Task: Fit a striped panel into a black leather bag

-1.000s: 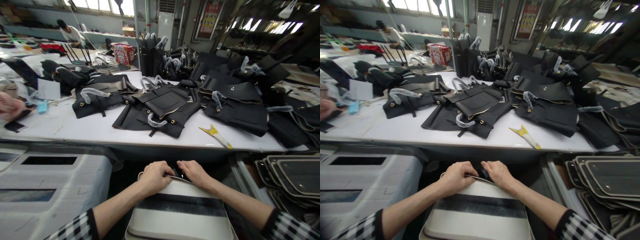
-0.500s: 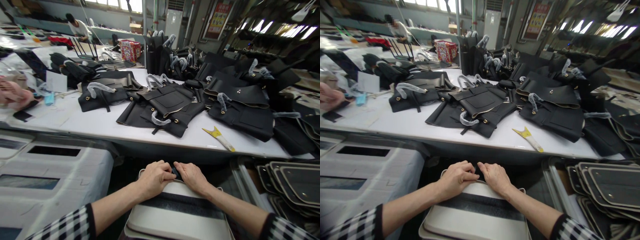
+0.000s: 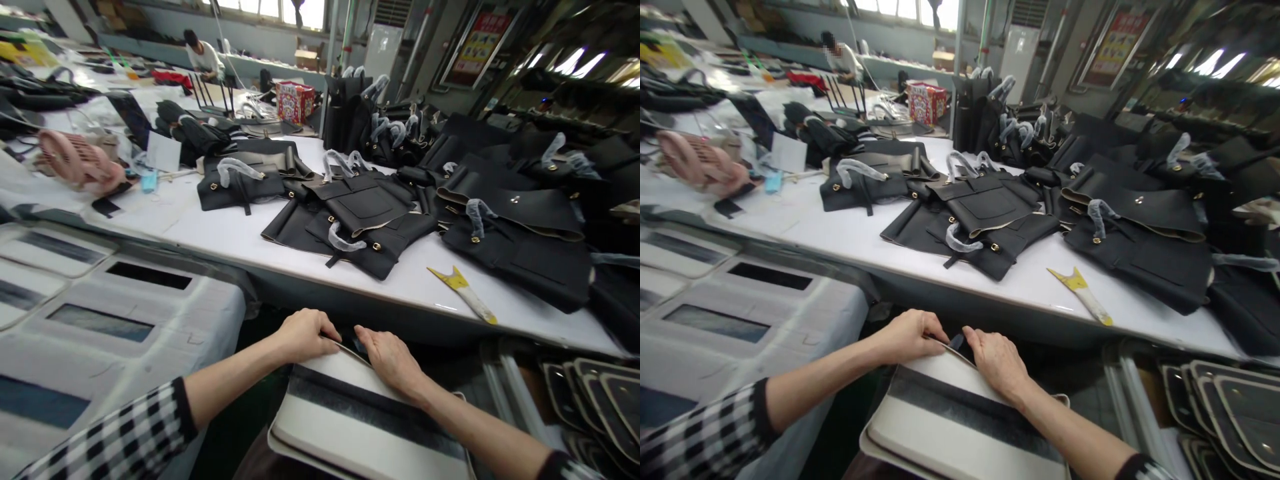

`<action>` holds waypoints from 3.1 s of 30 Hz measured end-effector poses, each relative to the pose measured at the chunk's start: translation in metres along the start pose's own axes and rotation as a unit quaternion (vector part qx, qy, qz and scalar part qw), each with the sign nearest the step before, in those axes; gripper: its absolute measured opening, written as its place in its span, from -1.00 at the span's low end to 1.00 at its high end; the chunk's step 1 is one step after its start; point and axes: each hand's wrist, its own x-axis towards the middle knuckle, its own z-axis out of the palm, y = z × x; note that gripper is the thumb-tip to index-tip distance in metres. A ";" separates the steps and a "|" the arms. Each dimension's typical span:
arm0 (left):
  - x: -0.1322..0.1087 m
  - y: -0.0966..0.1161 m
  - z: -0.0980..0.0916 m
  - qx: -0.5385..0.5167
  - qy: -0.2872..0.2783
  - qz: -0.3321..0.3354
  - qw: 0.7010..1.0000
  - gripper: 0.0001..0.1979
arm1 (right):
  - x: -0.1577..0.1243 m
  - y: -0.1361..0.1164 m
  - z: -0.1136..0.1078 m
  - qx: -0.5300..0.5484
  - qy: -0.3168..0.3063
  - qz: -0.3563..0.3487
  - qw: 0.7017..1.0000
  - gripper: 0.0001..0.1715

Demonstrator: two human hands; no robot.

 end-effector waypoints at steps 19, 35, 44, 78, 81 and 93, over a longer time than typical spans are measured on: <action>-0.023 -0.028 0.014 -0.034 0.099 0.049 0.993 -0.75 | 0.016 -0.032 0.010 -0.027 -0.023 -0.032 0.999 -0.21; -0.042 -0.044 0.014 -0.247 0.143 -0.019 0.958 -0.71 | 0.027 -0.057 0.013 -0.021 -0.078 -0.093 0.992 -0.31; -0.049 -0.041 0.007 -0.166 0.151 0.038 0.974 -0.75 | 0.035 -0.061 0.016 0.029 -0.119 -0.162 0.979 -0.28; 0.020 -0.010 -0.038 0.044 -0.181 -0.147 0.971 -0.64 | -0.055 0.090 -0.055 0.117 -0.220 -0.031 0.968 -0.46; 0.018 -0.009 -0.038 0.053 -0.174 -0.136 0.974 -0.65 | -0.059 0.101 -0.058 0.140 -0.205 -0.007 0.969 -0.48; 0.010 0.016 -0.014 0.172 -0.052 -0.051 0.982 -0.61 | -0.029 0.046 -0.026 0.114 -0.072 -0.041 0.990 -0.47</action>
